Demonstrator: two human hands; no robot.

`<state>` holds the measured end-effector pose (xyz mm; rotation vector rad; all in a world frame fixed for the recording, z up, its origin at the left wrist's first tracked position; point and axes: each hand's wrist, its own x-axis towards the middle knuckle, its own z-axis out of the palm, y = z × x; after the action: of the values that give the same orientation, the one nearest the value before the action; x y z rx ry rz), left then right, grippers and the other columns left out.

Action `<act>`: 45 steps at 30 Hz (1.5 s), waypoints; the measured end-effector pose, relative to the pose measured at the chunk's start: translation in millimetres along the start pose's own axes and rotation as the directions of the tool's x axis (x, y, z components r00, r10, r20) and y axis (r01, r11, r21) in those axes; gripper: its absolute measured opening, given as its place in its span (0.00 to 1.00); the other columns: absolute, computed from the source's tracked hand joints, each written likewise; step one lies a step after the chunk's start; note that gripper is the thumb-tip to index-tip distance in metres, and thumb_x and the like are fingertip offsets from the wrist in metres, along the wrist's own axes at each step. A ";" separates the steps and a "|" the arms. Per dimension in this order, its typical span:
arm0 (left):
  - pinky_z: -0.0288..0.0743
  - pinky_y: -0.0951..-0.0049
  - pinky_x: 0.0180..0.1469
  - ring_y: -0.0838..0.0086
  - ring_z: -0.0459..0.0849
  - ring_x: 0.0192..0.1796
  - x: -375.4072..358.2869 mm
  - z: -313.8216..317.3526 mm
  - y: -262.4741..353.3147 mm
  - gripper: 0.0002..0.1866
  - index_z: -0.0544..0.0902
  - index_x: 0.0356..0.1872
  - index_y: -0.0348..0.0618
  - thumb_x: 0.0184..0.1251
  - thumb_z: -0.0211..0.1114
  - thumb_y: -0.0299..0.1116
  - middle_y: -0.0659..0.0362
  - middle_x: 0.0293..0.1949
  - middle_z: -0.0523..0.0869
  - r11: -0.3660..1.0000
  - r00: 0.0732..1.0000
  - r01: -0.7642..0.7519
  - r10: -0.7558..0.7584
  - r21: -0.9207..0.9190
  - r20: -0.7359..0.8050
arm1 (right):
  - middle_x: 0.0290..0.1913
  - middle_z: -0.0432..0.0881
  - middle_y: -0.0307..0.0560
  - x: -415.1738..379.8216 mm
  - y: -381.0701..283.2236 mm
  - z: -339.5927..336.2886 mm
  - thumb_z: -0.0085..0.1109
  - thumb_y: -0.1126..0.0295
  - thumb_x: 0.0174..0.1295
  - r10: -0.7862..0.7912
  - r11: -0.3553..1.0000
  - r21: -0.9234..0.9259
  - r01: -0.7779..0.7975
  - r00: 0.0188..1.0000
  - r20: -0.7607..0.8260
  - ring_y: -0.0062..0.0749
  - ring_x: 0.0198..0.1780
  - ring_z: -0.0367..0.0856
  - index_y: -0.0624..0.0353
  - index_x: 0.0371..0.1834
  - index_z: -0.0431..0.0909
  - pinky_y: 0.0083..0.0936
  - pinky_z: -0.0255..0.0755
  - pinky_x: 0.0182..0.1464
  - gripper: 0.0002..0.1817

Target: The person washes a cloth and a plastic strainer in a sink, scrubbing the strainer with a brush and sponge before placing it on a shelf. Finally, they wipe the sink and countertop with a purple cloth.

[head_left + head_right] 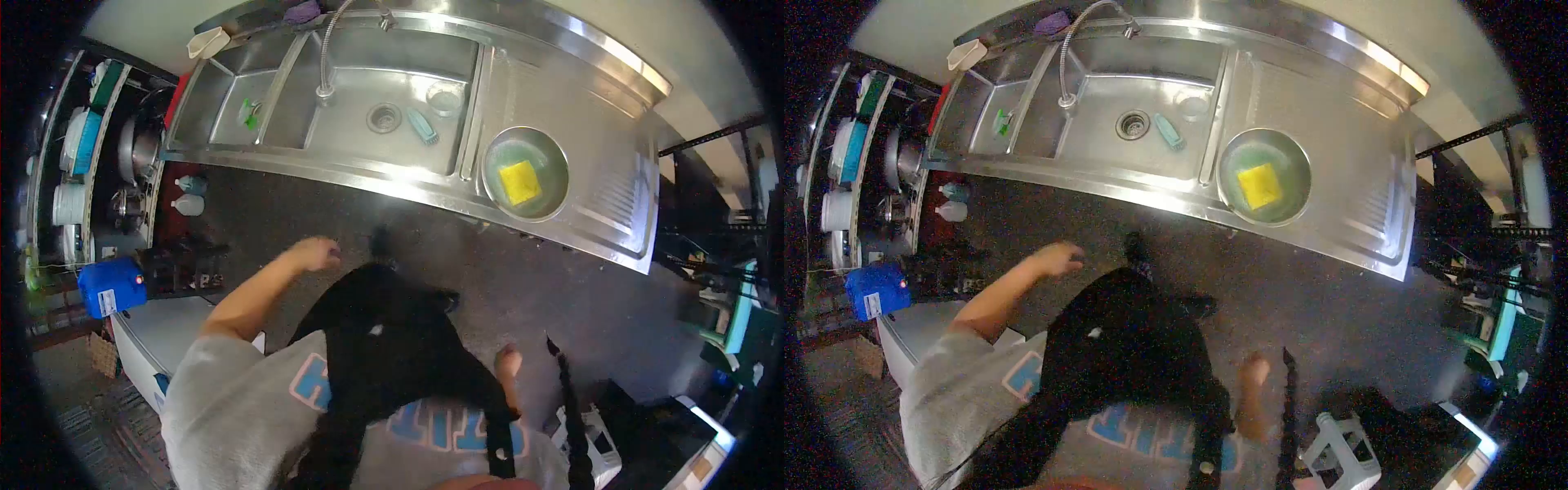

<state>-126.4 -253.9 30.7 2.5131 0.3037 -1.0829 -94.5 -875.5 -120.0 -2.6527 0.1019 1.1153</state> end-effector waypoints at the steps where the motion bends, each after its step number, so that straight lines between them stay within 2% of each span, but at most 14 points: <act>1: 0.73 0.54 0.58 0.52 0.80 0.57 -9.6 -11.5 -22.3 0.21 0.82 0.53 0.46 0.63 0.62 0.46 0.49 0.55 0.82 1.000 0.999 -0.010 0.009 -0.011 -0.039 | 0.56 0.79 0.63 -14.7 -3.2 -21.1 0.64 0.69 0.51 0.018 1.000 -0.011 -0.018 1.000 -0.004 0.59 0.56 0.77 0.60 0.63 0.72 0.44 0.72 0.57 0.31; 7: 0.72 0.57 0.59 0.52 0.79 0.57 -30.4 -81.2 -117.1 0.21 0.80 0.53 0.40 0.64 0.64 0.42 0.45 0.52 0.83 0.983 0.946 0.066 -0.116 -0.168 -0.303 | 0.51 0.81 0.56 34.7 -123.7 -143.7 0.59 0.66 0.62 -0.304 0.851 0.165 0.499 0.724 -0.619 0.44 0.52 0.81 0.60 0.63 0.73 0.33 0.74 0.54 0.25; 9: 0.73 0.58 0.58 0.52 0.80 0.56 -12.5 -102.6 -145.5 0.21 0.80 0.53 0.39 0.64 0.64 0.41 0.45 0.51 0.83 0.983 0.946 -0.010 -0.049 -0.182 -0.320 | 0.37 0.82 0.43 45.7 -213.2 -185.0 0.56 0.63 0.67 -0.023 0.458 0.687 0.564 0.781 -0.625 0.23 0.32 0.80 0.59 0.64 0.70 0.20 0.73 0.33 0.24; 12: 0.75 0.60 0.56 0.54 0.82 0.53 -3.6 -162.6 -148.0 0.19 0.80 0.52 0.38 0.65 0.63 0.39 0.46 0.49 0.84 0.959 0.947 -0.093 0.002 -0.267 -0.321 | 0.33 0.81 0.45 31.6 -321.6 -235.0 0.57 0.53 0.64 0.184 0.214 0.967 0.139 0.966 -0.180 0.24 0.26 0.78 0.60 0.55 0.73 0.22 0.75 0.27 0.24; 21: 0.76 0.67 0.49 0.67 0.83 0.44 37.9 -232.1 -254.9 0.17 0.80 0.53 0.39 0.69 0.63 0.38 0.53 0.43 0.86 0.829 0.915 -0.296 0.103 -0.474 -0.390 | 0.18 0.73 0.45 97.1 -352.1 -214.8 0.52 0.64 0.57 0.348 0.584 0.804 0.114 0.859 -0.375 0.28 0.15 0.72 0.64 0.26 0.73 0.26 0.68 0.15 0.12; 27: 0.76 0.58 0.52 0.52 0.83 0.50 115.9 -251.9 -201.4 0.15 0.81 0.49 0.40 0.65 0.61 0.35 0.47 0.46 0.85 0.912 0.896 -0.301 0.172 -0.277 -0.408 | 0.16 0.71 0.47 113.3 -352.1 -217.8 0.52 0.65 0.55 0.275 0.717 0.686 0.125 0.853 -0.443 0.32 0.14 0.73 0.64 0.20 0.70 0.30 0.68 0.15 0.14; 29: 0.72 0.59 0.60 0.52 0.79 0.57 155.6 -234.1 -156.8 0.15 0.83 0.47 0.37 0.62 0.61 0.32 0.45 0.54 0.81 0.870 0.835 -0.472 0.388 -0.145 -0.390 | 0.17 0.72 0.47 101.9 -372.4 -215.9 0.52 0.64 0.56 0.445 0.457 0.880 0.128 0.824 -0.350 0.35 0.16 0.76 0.66 0.21 0.73 0.33 0.69 0.16 0.15; 31: 0.72 0.59 0.61 0.52 0.77 0.59 187.1 -230.7 -96.8 0.13 0.84 0.44 0.37 0.58 0.61 0.29 0.45 0.55 0.80 0.798 0.765 -0.602 0.566 -0.028 -0.308 | 0.19 0.74 0.50 97.2 -369.4 -215.9 0.51 0.62 0.57 0.285 0.768 0.623 0.148 0.793 -0.539 0.37 0.16 0.77 0.70 0.24 0.75 0.35 0.73 0.19 0.18; 34: 0.73 0.57 0.60 0.50 0.78 0.58 232.8 -226.0 -19.2 0.11 0.85 0.39 0.37 0.56 0.59 0.27 0.43 0.54 0.80 0.639 0.415 -0.717 0.713 0.280 -0.565 | 0.32 0.82 0.58 119.1 -345.4 -204.0 0.53 0.55 0.59 0.370 0.777 0.620 0.109 0.718 -0.589 0.44 0.33 0.83 0.75 0.52 0.74 0.41 0.73 0.35 0.30; 36: 0.73 0.56 0.61 0.50 0.76 0.62 282.4 -227.6 22.6 0.16 0.83 0.49 0.40 0.60 0.57 0.27 0.40 0.59 0.77 0.796 0.606 -0.496 0.604 0.349 -0.517 | 0.53 0.80 0.69 105.5 -364.5 -205.5 0.56 0.44 0.64 0.475 0.714 0.687 0.137 0.627 -0.618 0.53 0.54 0.80 0.72 0.67 0.64 0.40 0.72 0.55 0.42; 38: 0.69 0.57 0.65 0.50 0.71 0.67 331.5 -235.1 63.4 0.22 0.76 0.61 0.41 0.64 0.54 0.28 0.39 0.65 0.72 0.718 0.830 -0.523 0.306 -0.460 -0.467 | 0.62 0.72 0.68 112.8 -356.9 -197.0 0.62 0.51 0.62 0.461 0.514 0.746 0.423 0.597 -0.656 0.52 0.60 0.75 0.64 0.72 0.60 0.41 0.67 0.62 0.41; 40: 0.64 0.58 0.68 0.50 0.68 0.68 430.3 -214.9 66.7 0.26 0.67 0.68 0.39 0.67 0.52 0.26 0.39 0.66 0.70 0.847 0.767 -0.529 0.455 -0.044 -0.452 | 0.61 0.71 0.64 89.3 -377.4 -212.4 0.65 0.59 0.60 0.418 0.775 0.549 0.314 0.397 -0.817 0.55 0.65 0.69 0.61 0.71 0.63 0.43 0.64 0.65 0.37; 41: 0.62 0.57 0.70 0.48 0.69 0.67 462.8 -213.1 64.8 0.27 0.68 0.66 0.35 0.63 0.53 0.24 0.40 0.64 0.72 0.694 0.471 -0.678 0.663 0.242 -0.582 | 0.61 0.71 0.63 82.9 -381.5 -216.3 0.65 0.62 0.58 0.297 0.878 0.378 0.293 0.285 -0.911 0.56 0.65 0.67 0.60 0.70 0.64 0.44 0.64 0.66 0.36; 45: 0.71 0.51 0.62 0.59 0.71 0.68 500.3 -223.0 84.0 0.33 0.67 0.68 0.43 0.59 0.62 0.32 0.49 0.68 0.70 0.904 0.710 -0.363 0.425 0.225 -0.561 | 0.62 0.69 0.62 39.0 -390.4 -252.5 0.66 0.71 0.53 0.142 0.932 0.243 0.268 0.345 -0.928 0.58 0.66 0.66 0.55 0.67 0.67 0.45 0.63 0.67 0.35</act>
<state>386.7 -211.4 -174.0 2.7696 -0.1388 -0.1082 171.9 -565.1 104.3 -2.5086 0.3672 -0.6103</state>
